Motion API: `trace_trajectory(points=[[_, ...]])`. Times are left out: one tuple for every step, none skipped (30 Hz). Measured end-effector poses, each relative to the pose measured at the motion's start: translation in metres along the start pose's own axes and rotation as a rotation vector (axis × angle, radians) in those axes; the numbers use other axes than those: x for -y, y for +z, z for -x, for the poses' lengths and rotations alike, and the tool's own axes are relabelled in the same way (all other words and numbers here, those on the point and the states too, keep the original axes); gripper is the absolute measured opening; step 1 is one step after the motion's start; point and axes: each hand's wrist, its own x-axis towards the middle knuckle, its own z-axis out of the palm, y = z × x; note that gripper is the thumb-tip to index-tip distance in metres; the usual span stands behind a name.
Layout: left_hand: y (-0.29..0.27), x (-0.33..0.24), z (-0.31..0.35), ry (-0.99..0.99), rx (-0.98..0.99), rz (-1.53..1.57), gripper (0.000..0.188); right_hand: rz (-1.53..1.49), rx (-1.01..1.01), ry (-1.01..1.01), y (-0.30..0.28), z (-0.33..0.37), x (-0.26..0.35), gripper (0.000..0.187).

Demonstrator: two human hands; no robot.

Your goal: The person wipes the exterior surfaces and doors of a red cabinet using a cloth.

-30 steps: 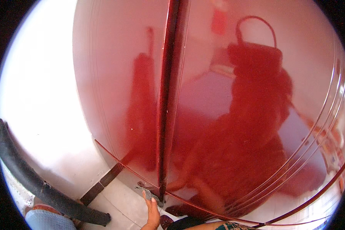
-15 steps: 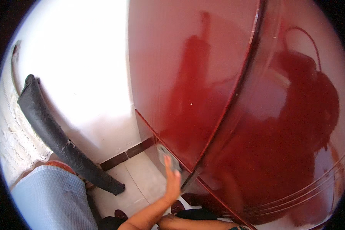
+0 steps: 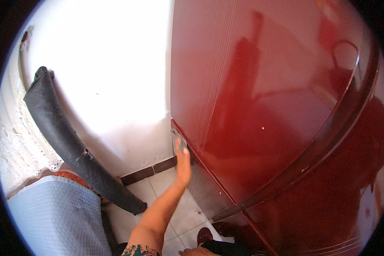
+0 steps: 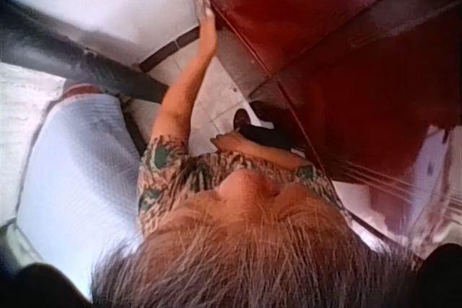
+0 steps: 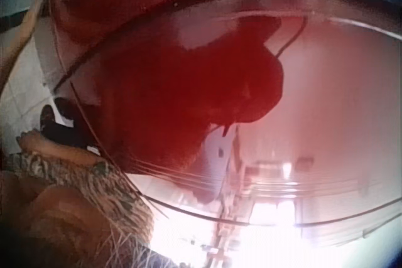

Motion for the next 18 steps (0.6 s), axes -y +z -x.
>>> trace_trajectory(points=[[-0.008,0.007,-0.023,-0.023,-0.014,0.007,0.074,-0.030,-0.022,-0.021,0.016,-0.001,-0.008,0.029],[-0.016,0.013,-0.041,-0.049,-0.027,0.012,0.075,0.013,-0.074,-0.075,0.017,-0.001,-0.008,0.024],[-0.021,0.017,-0.054,-0.074,-0.041,0.017,0.076,0.022,-0.103,-0.049,0.018,-0.001,-0.008,0.023],[-0.027,0.004,-0.054,-0.325,0.010,0.203,0.086,0.022,-0.127,-0.023,0.009,0.003,-0.001,0.023],[-0.030,0.005,-0.055,-0.421,0.047,0.269,0.085,0.021,-0.154,0.006,0.001,0.007,0.005,0.023],[-0.033,0.004,-0.056,-0.518,0.077,0.331,0.084,0.013,-0.158,0.007,-0.002,0.008,0.006,0.023],[-0.031,0.016,-0.050,-0.382,0.051,0.249,0.081,0.006,-0.161,0.005,-0.003,0.010,0.007,0.023],[-0.030,0.027,-0.045,-0.247,0.015,0.160,0.078,0.003,-0.168,0.001,-0.007,0.010,0.008,0.023],[-0.016,0.030,-0.031,-0.018,-0.065,0.011,0.072,-0.006,-0.178,0.002,-0.012,0.013,0.009,0.024],[-0.007,0.032,-0.008,0.047,-0.042,-0.008,0.069,-0.014,-0.187,0.002,-0.018,0.017,0.011,0.025],[0.004,0.016,0.019,0.008,-0.006,-0.014,0.071,-0.023,-0.198,0.009,-0.023,0.022,0.011,0.026],[0.008,0.028,0.053,-0.048,0.038,-0.012,0.074,-0.017,-0.201,-0.014,-0.027,0.021,0.013,0.029],[0.016,0.026,0.088,-0.070,0.082,0.001,0.077,-0.012,-0.201,-0.029,-0.027,0.022,0.013,0.032],[0.026,0.021,0.126,-0.108,0.125,0.079,0.080,-0.008,-0.200,-0.045,-0.027,0.023,0.012,0.035],[0.033,0.013,0.165,-0.147,0.213,0.016,0.082,-0.013,-0.190,-0.048,-0.025,0.023,0.013,0.036],[0.039,0.003,0.198,-0.184,0.300,-0.043,0.084,-0.009,-0.187,-0.048,-0.023,0.023,0.011,0.037],[0.042,-0.008,0.221,-0.145,0.368,0.005,0.085,-0.005,-0.184,-0.044,-0.020,0.022,0.010,0.038],[0.038,-0.014,0.228,-0.129,0.396,-0.043,0.083,0.004,-0.184,-0.052,-0.019,0.022,0.013,0.039]])
